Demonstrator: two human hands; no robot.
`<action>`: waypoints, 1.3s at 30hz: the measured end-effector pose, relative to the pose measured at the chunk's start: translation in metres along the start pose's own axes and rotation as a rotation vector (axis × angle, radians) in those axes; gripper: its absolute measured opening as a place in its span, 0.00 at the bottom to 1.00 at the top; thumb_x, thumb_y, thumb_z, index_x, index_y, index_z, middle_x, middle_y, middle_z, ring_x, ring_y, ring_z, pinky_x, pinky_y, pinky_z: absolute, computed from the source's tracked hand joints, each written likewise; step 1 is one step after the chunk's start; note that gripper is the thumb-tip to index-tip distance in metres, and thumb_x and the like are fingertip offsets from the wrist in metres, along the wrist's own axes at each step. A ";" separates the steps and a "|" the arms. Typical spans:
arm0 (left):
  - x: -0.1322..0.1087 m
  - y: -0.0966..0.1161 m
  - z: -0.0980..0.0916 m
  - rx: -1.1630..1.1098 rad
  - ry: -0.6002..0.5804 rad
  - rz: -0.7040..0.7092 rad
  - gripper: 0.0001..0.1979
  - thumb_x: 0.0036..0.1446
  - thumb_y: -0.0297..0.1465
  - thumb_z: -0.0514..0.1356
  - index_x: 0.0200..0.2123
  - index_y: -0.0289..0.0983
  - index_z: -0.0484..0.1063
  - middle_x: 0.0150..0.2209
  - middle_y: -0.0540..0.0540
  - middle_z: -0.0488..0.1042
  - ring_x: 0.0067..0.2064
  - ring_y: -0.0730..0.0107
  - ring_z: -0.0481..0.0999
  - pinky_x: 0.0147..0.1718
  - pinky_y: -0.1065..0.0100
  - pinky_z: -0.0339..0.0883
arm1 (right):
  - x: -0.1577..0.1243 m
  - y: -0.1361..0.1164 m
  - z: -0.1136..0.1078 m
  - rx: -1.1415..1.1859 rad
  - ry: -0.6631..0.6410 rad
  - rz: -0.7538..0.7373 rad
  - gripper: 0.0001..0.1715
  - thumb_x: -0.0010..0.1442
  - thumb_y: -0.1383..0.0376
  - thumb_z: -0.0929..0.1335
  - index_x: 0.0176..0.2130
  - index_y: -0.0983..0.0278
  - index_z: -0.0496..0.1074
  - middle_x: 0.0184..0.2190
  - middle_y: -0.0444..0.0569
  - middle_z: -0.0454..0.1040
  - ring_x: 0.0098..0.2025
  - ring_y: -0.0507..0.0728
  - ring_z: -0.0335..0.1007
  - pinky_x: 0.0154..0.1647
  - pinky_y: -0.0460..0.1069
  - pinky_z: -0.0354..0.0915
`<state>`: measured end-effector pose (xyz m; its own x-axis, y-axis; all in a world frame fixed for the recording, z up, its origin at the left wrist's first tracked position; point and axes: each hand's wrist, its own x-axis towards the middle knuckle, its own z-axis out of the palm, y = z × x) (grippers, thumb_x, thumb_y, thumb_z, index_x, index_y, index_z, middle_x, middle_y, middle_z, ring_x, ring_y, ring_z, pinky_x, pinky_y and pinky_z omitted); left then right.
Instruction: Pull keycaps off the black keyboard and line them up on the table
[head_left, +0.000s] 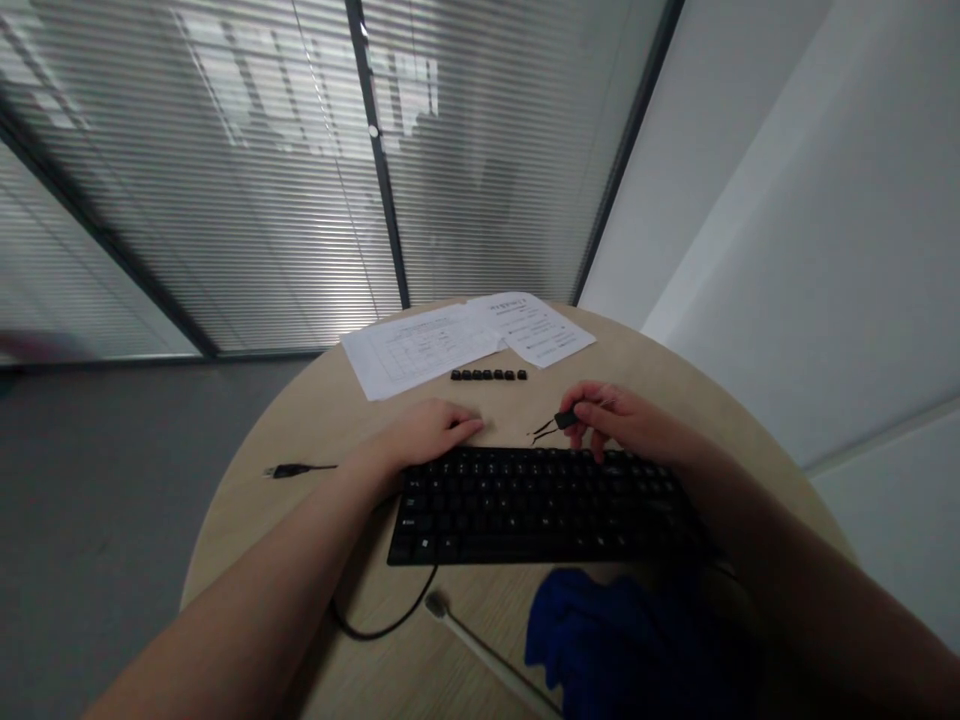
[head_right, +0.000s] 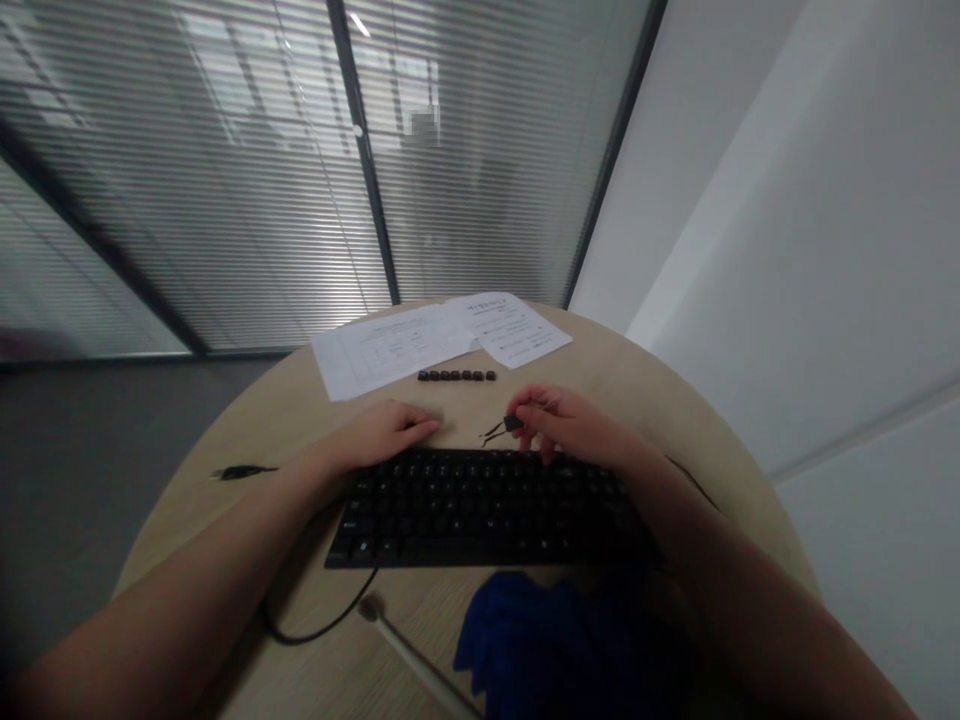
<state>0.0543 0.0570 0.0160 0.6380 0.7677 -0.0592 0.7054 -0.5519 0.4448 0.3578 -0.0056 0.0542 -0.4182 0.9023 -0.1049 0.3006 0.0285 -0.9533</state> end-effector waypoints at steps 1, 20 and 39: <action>0.000 0.001 -0.001 0.000 -0.005 -0.006 0.24 0.67 0.47 0.50 0.25 0.39 0.72 0.23 0.48 0.71 0.29 0.67 0.68 0.33 0.64 0.58 | 0.001 0.001 0.001 -0.033 0.037 -0.009 0.20 0.60 0.48 0.69 0.40 0.62 0.69 0.32 0.47 0.74 0.30 0.53 0.72 0.22 0.46 0.66; 0.001 0.001 -0.001 0.028 -0.027 0.022 0.25 0.68 0.47 0.49 0.25 0.39 0.71 0.25 0.46 0.73 0.28 0.68 0.67 0.32 0.64 0.56 | 0.007 0.015 0.018 -0.387 0.153 -0.066 0.13 0.66 0.55 0.64 0.36 0.61 0.70 0.27 0.46 0.75 0.28 0.54 0.71 0.33 0.48 0.66; 0.001 0.001 0.000 0.052 -0.029 0.009 0.24 0.62 0.51 0.56 0.23 0.40 0.66 0.22 0.48 0.69 0.26 0.69 0.63 0.29 0.63 0.53 | 0.005 0.009 0.022 -0.462 0.103 -0.084 0.14 0.69 0.56 0.61 0.34 0.60 0.66 0.26 0.45 0.72 0.28 0.55 0.70 0.33 0.49 0.64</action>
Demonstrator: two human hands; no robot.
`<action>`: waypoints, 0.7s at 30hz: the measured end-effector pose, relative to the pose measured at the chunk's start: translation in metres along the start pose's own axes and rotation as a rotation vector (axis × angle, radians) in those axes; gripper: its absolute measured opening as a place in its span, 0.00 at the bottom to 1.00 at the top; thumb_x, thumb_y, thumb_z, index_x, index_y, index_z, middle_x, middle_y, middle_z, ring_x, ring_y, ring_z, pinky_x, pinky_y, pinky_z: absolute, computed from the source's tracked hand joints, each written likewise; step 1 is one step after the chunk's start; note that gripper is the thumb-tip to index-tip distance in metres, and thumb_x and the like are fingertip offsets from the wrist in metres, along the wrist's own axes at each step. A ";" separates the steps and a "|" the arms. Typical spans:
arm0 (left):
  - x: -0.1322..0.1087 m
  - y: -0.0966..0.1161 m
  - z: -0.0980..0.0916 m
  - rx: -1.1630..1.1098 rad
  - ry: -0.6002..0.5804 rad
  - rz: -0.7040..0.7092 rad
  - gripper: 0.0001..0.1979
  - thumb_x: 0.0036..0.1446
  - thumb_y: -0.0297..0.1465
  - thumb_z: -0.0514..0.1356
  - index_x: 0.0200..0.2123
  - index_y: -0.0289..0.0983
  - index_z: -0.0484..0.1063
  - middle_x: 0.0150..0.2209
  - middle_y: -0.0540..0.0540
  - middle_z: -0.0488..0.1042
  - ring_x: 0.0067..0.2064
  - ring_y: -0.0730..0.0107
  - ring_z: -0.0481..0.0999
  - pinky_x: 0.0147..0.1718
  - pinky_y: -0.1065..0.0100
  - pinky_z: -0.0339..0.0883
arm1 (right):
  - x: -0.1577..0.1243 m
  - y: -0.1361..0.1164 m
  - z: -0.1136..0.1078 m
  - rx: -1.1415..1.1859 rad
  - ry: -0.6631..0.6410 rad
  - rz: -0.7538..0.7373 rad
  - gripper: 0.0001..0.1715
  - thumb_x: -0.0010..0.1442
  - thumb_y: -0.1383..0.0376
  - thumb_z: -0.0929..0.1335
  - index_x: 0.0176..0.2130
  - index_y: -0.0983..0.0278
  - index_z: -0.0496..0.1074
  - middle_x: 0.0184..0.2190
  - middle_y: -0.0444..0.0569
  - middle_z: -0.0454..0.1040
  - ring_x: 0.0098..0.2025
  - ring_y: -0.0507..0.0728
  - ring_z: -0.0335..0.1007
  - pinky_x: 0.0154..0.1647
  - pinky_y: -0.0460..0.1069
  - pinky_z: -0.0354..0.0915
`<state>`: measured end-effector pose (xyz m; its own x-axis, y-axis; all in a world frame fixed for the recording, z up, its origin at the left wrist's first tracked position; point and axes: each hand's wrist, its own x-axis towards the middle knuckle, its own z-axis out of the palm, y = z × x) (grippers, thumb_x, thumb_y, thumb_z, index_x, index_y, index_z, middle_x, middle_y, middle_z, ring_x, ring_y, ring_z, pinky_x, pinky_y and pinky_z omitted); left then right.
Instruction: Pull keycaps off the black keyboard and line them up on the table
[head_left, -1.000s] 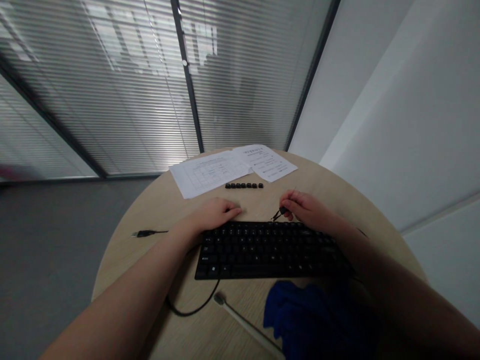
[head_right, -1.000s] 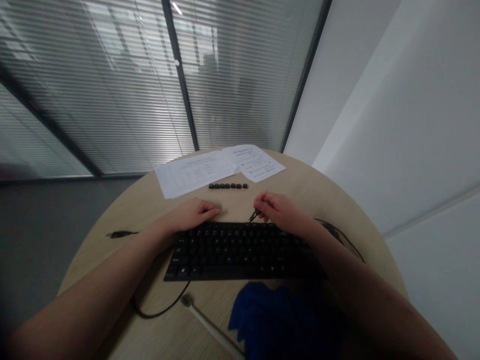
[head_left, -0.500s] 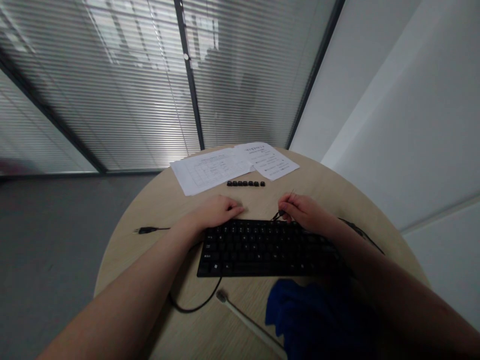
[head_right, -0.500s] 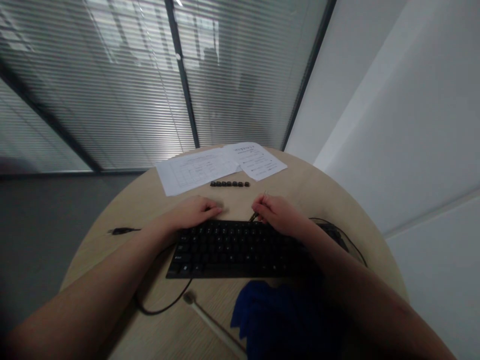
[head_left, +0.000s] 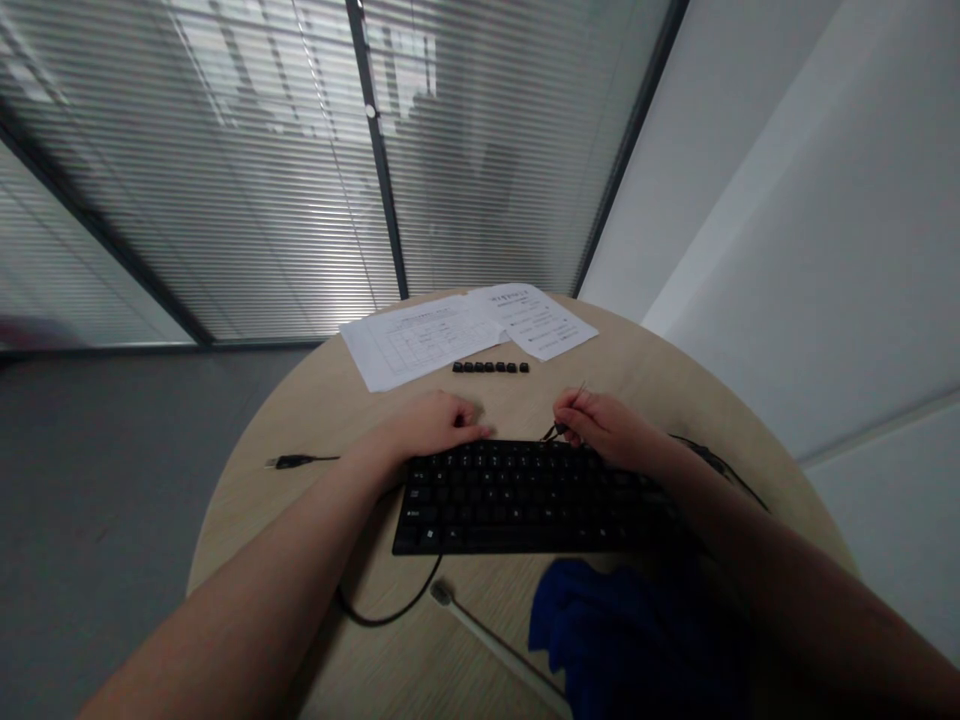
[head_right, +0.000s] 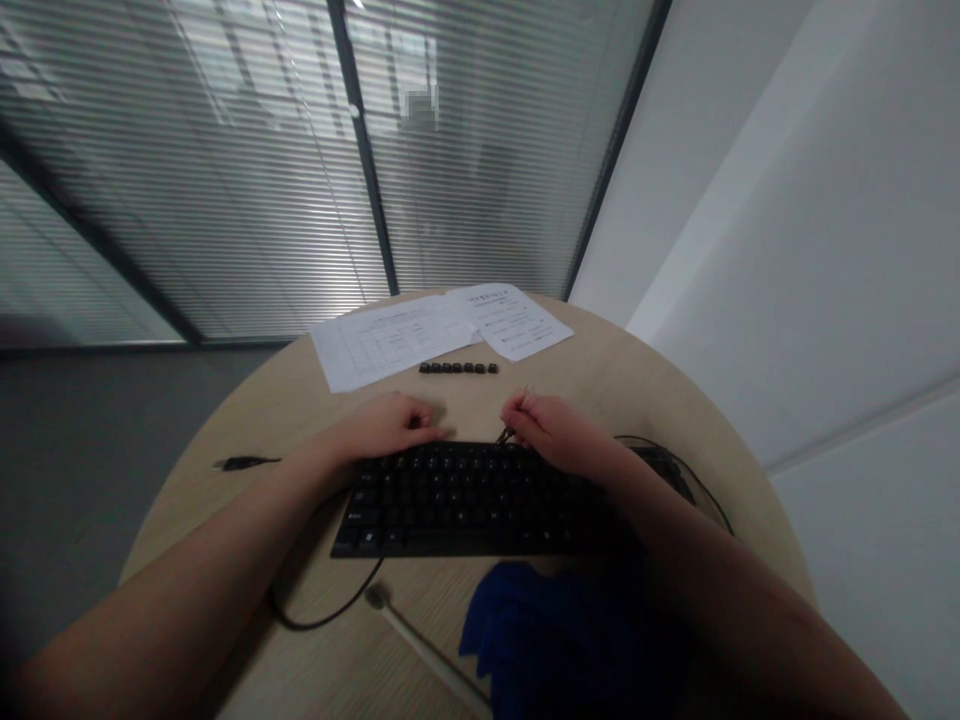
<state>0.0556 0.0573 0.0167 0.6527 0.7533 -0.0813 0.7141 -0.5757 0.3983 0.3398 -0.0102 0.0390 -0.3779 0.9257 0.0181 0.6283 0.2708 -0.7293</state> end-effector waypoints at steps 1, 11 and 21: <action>0.000 0.000 0.000 -0.003 0.000 0.002 0.24 0.62 0.50 0.56 0.23 0.40 0.66 0.22 0.49 0.69 0.26 0.69 0.63 0.28 0.63 0.52 | 0.000 -0.002 0.000 -0.013 -0.001 -0.004 0.14 0.69 0.56 0.61 0.34 0.60 0.66 0.26 0.45 0.72 0.29 0.55 0.70 0.34 0.50 0.64; 0.000 0.001 -0.001 -0.014 0.011 0.018 0.23 0.61 0.50 0.56 0.22 0.40 0.64 0.21 0.50 0.67 0.25 0.70 0.62 0.28 0.63 0.51 | 0.003 0.005 0.004 0.091 0.035 0.099 0.20 0.68 0.49 0.61 0.34 0.60 0.65 0.25 0.45 0.72 0.27 0.53 0.69 0.30 0.48 0.64; 0.000 0.003 -0.001 0.001 0.015 -0.004 0.23 0.60 0.50 0.57 0.22 0.40 0.64 0.21 0.50 0.67 0.25 0.69 0.63 0.28 0.63 0.51 | 0.011 0.014 0.002 0.348 0.013 0.260 0.22 0.66 0.46 0.62 0.33 0.61 0.63 0.23 0.43 0.68 0.23 0.50 0.64 0.20 0.44 0.58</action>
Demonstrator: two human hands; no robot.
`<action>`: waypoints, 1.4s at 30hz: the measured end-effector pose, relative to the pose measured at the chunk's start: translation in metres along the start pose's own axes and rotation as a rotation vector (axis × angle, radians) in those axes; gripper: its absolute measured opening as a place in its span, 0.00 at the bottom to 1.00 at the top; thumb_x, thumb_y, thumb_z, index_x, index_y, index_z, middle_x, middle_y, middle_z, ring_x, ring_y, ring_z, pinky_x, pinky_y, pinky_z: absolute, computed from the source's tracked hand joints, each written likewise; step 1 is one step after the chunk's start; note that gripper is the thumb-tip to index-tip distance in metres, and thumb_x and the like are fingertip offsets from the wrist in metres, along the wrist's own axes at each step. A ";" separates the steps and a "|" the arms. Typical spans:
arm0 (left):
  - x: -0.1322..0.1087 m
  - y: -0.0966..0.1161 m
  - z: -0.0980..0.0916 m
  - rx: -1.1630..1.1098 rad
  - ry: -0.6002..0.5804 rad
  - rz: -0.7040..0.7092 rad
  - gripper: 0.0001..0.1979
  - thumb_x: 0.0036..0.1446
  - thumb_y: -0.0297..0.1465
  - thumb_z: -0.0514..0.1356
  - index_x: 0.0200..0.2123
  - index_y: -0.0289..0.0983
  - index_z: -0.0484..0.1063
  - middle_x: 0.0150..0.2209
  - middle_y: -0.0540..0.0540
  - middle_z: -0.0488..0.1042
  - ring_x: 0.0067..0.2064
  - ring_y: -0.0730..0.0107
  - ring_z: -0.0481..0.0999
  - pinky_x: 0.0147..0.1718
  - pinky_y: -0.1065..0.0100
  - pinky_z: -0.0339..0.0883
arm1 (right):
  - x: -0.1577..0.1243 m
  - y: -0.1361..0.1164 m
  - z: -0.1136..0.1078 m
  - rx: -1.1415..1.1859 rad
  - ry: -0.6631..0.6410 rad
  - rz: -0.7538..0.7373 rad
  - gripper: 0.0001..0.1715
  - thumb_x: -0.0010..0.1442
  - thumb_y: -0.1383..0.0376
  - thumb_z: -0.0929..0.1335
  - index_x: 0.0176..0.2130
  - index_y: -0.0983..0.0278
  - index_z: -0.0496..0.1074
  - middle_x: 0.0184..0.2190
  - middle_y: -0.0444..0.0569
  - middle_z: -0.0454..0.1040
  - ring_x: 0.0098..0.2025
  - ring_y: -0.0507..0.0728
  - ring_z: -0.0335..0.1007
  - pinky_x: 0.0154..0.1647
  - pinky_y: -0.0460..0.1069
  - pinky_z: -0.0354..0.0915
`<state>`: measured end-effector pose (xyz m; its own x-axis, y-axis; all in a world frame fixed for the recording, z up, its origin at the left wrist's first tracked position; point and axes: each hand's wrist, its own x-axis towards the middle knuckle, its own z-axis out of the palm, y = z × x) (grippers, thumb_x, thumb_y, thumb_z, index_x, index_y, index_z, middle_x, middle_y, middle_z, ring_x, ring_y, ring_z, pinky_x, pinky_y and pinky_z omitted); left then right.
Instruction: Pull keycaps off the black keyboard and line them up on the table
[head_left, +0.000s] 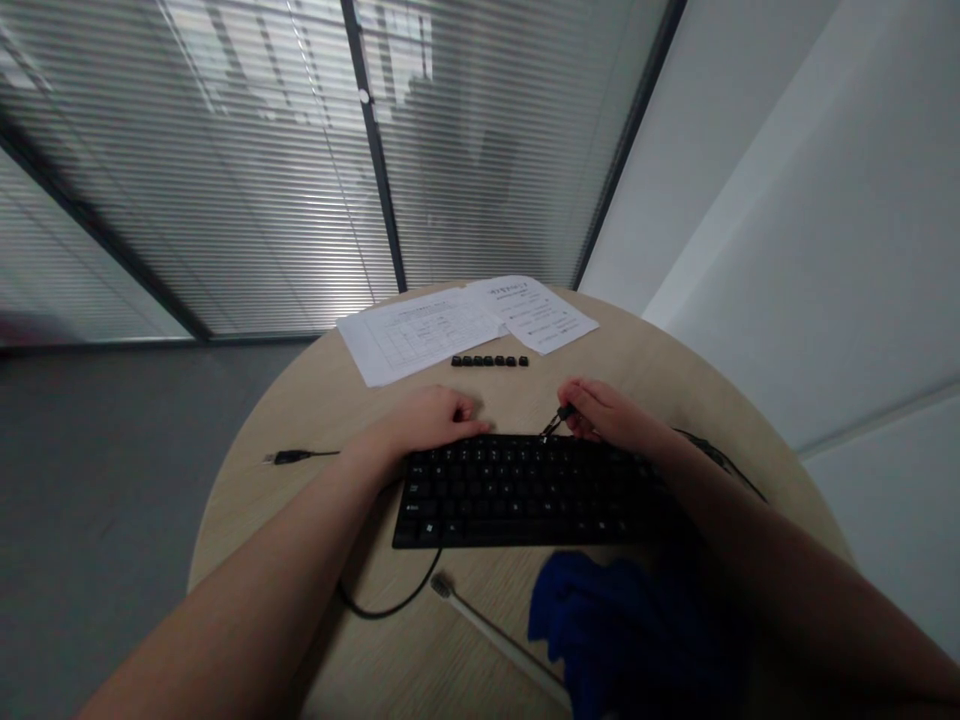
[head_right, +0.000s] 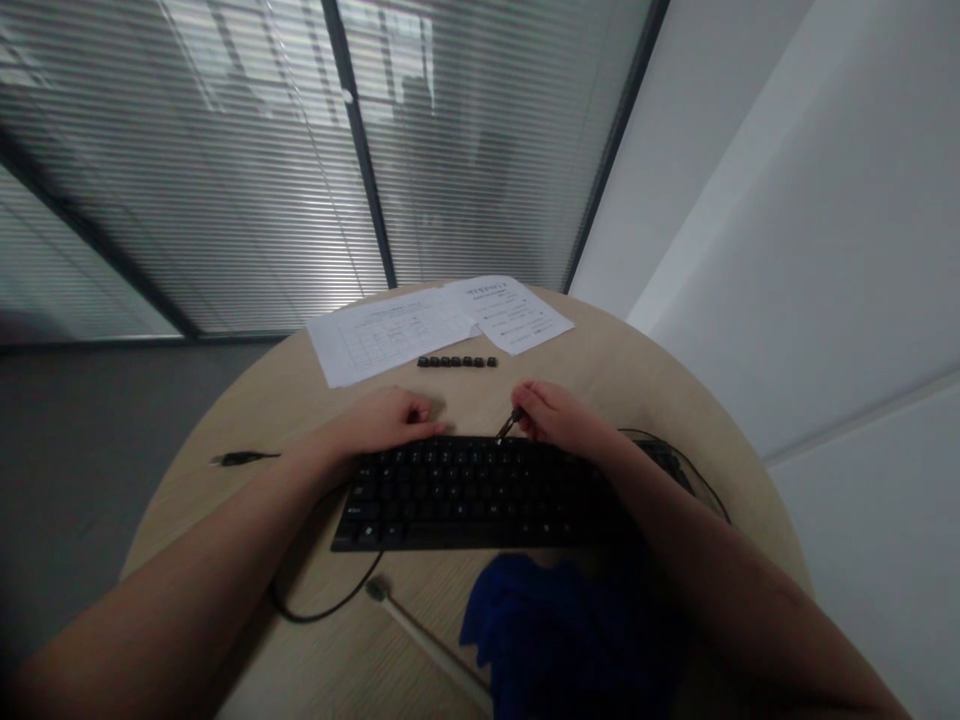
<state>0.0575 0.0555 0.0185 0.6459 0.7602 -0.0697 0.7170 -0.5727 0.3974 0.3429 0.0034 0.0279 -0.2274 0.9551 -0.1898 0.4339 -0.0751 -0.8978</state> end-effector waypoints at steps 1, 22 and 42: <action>0.000 0.000 0.000 0.002 -0.002 -0.004 0.24 0.60 0.51 0.57 0.22 0.40 0.64 0.21 0.50 0.67 0.25 0.69 0.62 0.28 0.63 0.51 | -0.001 0.000 0.000 -0.018 -0.002 -0.021 0.22 0.66 0.46 0.62 0.33 0.61 0.64 0.23 0.43 0.68 0.23 0.51 0.64 0.21 0.44 0.59; 0.000 0.002 0.001 -0.072 0.021 -0.018 0.24 0.58 0.50 0.59 0.20 0.39 0.63 0.19 0.52 0.63 0.24 0.71 0.59 0.28 0.63 0.48 | -0.009 0.004 -0.004 -0.147 0.035 -0.194 0.23 0.68 0.47 0.63 0.34 0.62 0.68 0.26 0.46 0.73 0.26 0.53 0.69 0.28 0.47 0.66; 0.002 -0.002 0.001 -0.041 -0.003 -0.002 0.24 0.59 0.50 0.58 0.21 0.39 0.63 0.19 0.52 0.63 0.23 0.72 0.59 0.27 0.64 0.47 | -0.012 -0.004 0.007 -0.361 -0.012 -0.252 0.16 0.70 0.55 0.61 0.35 0.61 0.67 0.25 0.45 0.73 0.27 0.54 0.70 0.31 0.49 0.63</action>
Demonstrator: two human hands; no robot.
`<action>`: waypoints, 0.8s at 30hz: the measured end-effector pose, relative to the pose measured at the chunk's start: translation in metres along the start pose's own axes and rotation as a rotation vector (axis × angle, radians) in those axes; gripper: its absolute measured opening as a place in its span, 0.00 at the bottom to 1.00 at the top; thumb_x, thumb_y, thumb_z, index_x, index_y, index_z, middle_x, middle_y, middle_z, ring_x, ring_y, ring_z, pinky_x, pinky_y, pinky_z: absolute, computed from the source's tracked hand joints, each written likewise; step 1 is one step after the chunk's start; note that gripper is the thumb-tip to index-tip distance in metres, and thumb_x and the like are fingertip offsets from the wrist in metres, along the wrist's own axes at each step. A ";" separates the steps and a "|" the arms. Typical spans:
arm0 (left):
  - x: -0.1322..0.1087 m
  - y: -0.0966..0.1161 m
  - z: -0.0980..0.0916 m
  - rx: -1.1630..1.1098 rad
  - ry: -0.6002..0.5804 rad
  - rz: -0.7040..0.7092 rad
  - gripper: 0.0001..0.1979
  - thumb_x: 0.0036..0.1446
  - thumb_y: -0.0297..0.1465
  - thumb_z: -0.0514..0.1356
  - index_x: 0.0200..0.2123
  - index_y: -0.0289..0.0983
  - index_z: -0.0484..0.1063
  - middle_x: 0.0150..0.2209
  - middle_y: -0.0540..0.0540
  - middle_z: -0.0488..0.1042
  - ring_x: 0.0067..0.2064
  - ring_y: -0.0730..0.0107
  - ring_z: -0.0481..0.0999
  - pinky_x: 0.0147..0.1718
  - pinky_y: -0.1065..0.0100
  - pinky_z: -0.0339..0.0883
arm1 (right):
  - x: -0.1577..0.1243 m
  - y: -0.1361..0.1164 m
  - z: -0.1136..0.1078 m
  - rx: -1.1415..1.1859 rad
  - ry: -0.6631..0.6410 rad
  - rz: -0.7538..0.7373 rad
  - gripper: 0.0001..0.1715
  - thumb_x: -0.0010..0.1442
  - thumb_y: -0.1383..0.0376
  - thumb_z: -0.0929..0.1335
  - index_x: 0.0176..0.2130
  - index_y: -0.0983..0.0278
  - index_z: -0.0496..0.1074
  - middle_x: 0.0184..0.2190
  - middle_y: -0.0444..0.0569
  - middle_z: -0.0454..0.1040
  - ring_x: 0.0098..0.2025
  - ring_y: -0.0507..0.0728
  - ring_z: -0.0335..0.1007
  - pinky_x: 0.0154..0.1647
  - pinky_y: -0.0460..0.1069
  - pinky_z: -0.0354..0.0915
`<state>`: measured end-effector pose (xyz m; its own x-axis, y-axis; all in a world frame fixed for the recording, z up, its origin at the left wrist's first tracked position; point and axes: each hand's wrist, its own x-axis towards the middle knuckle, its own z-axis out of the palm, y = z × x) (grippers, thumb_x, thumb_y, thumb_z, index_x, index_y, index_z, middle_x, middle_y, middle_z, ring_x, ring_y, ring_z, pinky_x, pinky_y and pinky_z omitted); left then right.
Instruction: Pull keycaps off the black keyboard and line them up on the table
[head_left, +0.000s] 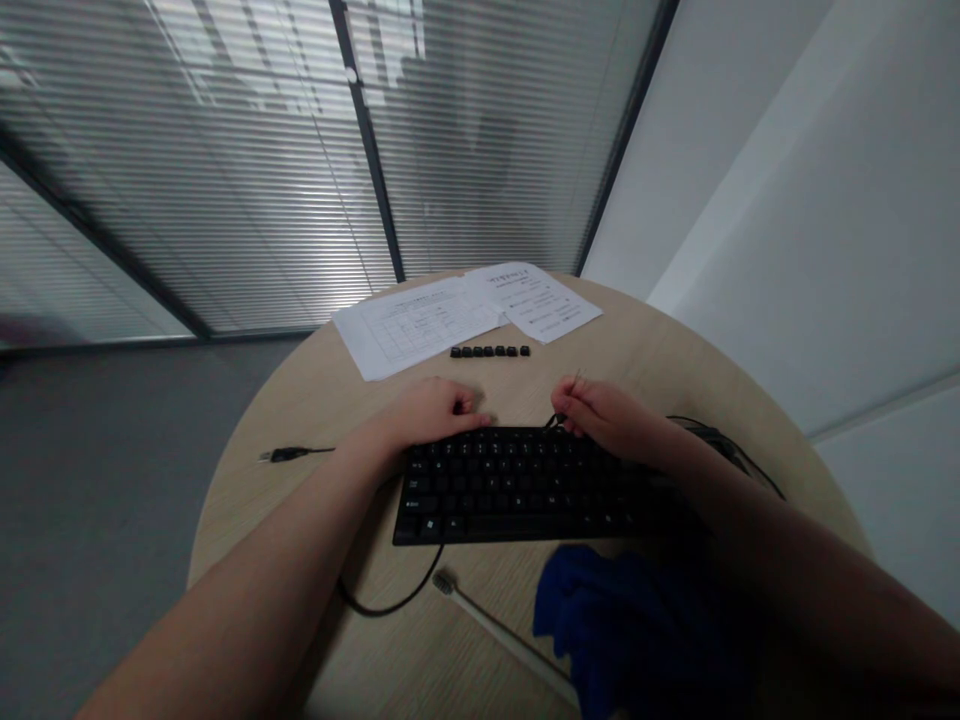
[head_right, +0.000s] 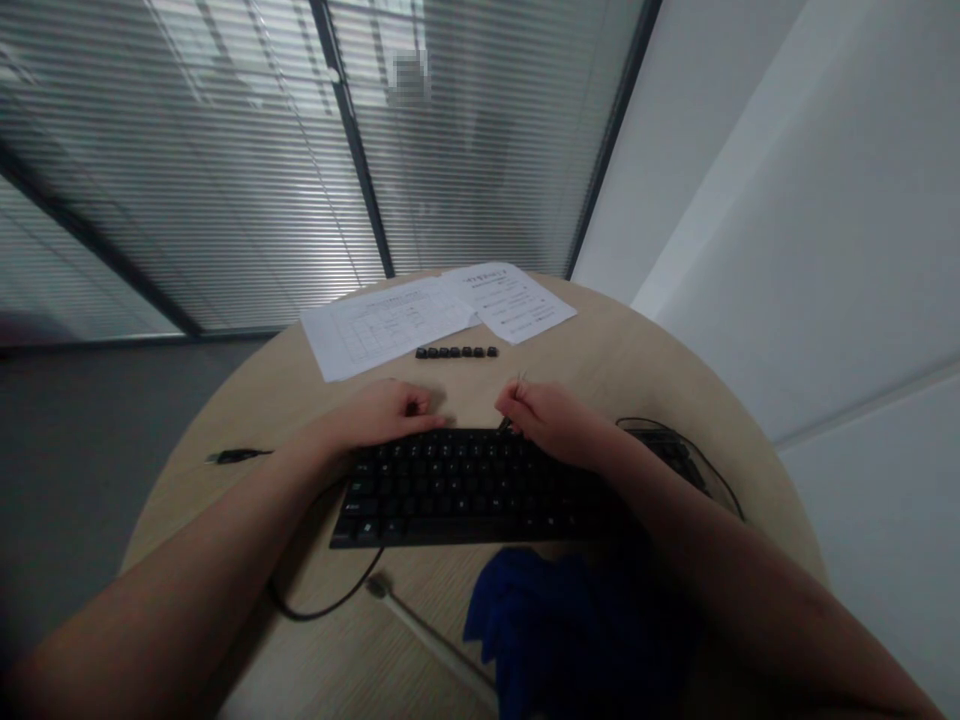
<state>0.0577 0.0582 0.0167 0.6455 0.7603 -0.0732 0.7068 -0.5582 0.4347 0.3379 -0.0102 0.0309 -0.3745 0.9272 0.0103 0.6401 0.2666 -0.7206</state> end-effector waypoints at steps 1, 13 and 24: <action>0.000 -0.001 0.000 0.011 -0.003 0.002 0.24 0.59 0.51 0.58 0.21 0.39 0.63 0.19 0.52 0.64 0.23 0.72 0.59 0.27 0.64 0.47 | -0.002 -0.003 0.000 -0.044 0.001 -0.032 0.15 0.69 0.56 0.61 0.35 0.61 0.68 0.25 0.45 0.73 0.28 0.54 0.70 0.32 0.49 0.63; -0.002 0.004 -0.002 0.023 -0.017 -0.011 0.23 0.59 0.50 0.57 0.22 0.39 0.63 0.20 0.51 0.65 0.25 0.71 0.60 0.28 0.63 0.49 | -0.004 0.018 0.009 -0.087 0.055 -0.382 0.09 0.65 0.61 0.64 0.38 0.62 0.72 0.31 0.48 0.77 0.32 0.55 0.72 0.36 0.49 0.63; -0.001 -0.001 0.000 0.000 -0.005 -0.013 0.24 0.59 0.51 0.58 0.21 0.39 0.64 0.20 0.51 0.65 0.24 0.71 0.60 0.28 0.63 0.48 | -0.005 0.022 0.021 -0.042 0.195 -0.275 0.08 0.65 0.60 0.63 0.36 0.60 0.69 0.28 0.47 0.73 0.31 0.56 0.69 0.37 0.51 0.64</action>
<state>0.0569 0.0580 0.0160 0.6378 0.7657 -0.0827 0.7147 -0.5484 0.4341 0.3405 -0.0147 0.0004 -0.4042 0.8510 0.3352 0.5615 0.5202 -0.6435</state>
